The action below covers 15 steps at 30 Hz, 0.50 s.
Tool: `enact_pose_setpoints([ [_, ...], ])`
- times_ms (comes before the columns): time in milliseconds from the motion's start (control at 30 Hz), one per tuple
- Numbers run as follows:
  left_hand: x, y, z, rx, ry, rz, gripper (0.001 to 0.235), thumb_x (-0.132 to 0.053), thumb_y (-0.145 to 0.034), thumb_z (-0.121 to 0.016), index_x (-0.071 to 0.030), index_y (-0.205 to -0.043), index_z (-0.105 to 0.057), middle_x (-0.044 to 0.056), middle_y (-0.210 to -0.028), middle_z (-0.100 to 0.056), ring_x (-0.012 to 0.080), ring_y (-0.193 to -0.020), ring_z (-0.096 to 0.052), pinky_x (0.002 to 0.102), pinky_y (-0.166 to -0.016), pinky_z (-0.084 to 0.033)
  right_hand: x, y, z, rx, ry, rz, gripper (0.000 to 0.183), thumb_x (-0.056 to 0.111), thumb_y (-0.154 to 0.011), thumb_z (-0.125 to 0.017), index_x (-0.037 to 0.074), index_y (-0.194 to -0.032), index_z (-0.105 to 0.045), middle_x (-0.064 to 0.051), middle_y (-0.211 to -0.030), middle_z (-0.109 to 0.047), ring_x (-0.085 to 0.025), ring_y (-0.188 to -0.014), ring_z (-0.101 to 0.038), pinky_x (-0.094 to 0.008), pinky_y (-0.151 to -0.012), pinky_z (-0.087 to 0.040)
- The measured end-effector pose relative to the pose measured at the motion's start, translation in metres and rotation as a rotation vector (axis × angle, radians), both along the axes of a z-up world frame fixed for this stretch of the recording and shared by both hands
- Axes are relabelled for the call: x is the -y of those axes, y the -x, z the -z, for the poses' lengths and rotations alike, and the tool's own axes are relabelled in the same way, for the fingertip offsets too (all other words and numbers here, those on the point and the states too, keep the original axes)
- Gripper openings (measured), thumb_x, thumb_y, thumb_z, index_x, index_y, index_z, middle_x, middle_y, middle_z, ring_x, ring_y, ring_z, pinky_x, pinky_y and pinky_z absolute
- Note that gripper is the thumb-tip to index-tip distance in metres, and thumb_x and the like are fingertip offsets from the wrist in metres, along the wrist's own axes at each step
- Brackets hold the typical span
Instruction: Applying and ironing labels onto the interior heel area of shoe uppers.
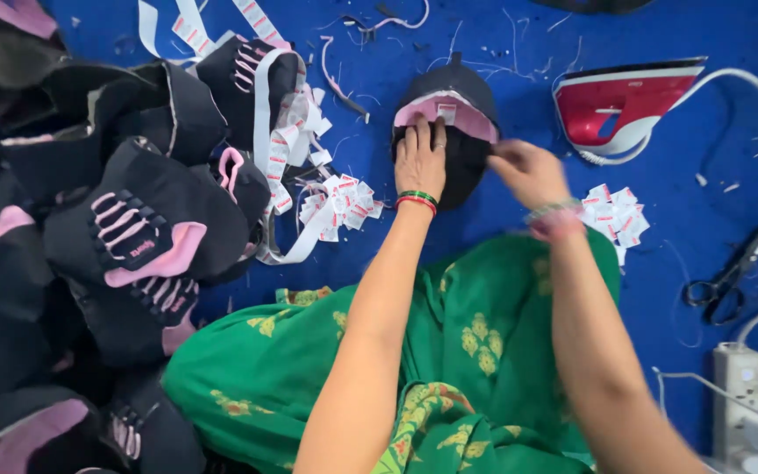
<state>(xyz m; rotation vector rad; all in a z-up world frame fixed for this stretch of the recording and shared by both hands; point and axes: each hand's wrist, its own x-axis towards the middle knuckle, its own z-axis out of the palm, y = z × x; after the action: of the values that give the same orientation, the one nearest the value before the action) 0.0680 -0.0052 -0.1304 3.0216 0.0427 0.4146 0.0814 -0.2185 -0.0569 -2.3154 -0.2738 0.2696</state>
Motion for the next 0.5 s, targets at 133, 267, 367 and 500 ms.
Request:
enact_pose_setpoints([
  [133, 0.000, 0.002, 0.004, 0.007, -0.049, 0.001, 0.052, -0.016, -0.096, -0.051, -0.013, -0.148, -0.053, 0.016, -0.146, -0.049, 0.0311, -0.127, -0.050, 0.038, -0.105, -0.043, 0.092, 0.031, 0.017, -0.106, -0.327, 0.708, 0.044, 0.019, -0.087, -0.080, 0.001, -0.117, -0.053, -0.008, -0.101, -0.067, -0.015, -0.078, -0.070, -0.032, -0.063, -0.061],
  [267, 0.000, -0.001, 0.007, 0.011, -0.073, -0.007, 0.051, -0.016, -0.097, -0.050, -0.014, -0.148, -0.054, 0.016, -0.146, -0.049, 0.0316, -0.125, -0.051, 0.039, -0.104, -0.043, 0.140, -0.005, 0.077, 0.540, -0.156, 0.383, 0.059, 0.007, -0.097, -0.089, -0.014, -0.133, -0.048, -0.025, -0.124, -0.067, -0.028, -0.111, -0.068, -0.038, -0.093, -0.053],
  [367, -0.004, -0.011, 0.006, 0.056, -0.092, -0.024, 0.050, -0.017, -0.096, -0.049, -0.017, -0.146, -0.055, 0.017, -0.148, -0.048, 0.0311, -0.125, -0.051, 0.039, -0.104, -0.043, 0.111, -0.032, 0.037, 0.378, -0.237, 0.520, 0.038, 0.016, -0.102, -0.088, -0.004, -0.121, -0.061, -0.017, -0.111, -0.075, -0.021, -0.096, -0.071, -0.034, -0.084, -0.058],
  [500, -0.002, -0.025, 0.006, 0.043, -0.124, -0.072, 0.049, -0.018, -0.098, -0.049, -0.019, -0.146, -0.055, 0.017, -0.152, -0.047, 0.0299, -0.123, -0.051, 0.038, -0.101, -0.042, 0.071, -0.046, -0.058, 0.444, -0.144, 0.307, 0.038, 0.021, -0.104, -0.080, -0.006, -0.122, -0.059, -0.023, -0.105, -0.071, -0.028, -0.093, -0.072, -0.039, -0.079, -0.055],
])
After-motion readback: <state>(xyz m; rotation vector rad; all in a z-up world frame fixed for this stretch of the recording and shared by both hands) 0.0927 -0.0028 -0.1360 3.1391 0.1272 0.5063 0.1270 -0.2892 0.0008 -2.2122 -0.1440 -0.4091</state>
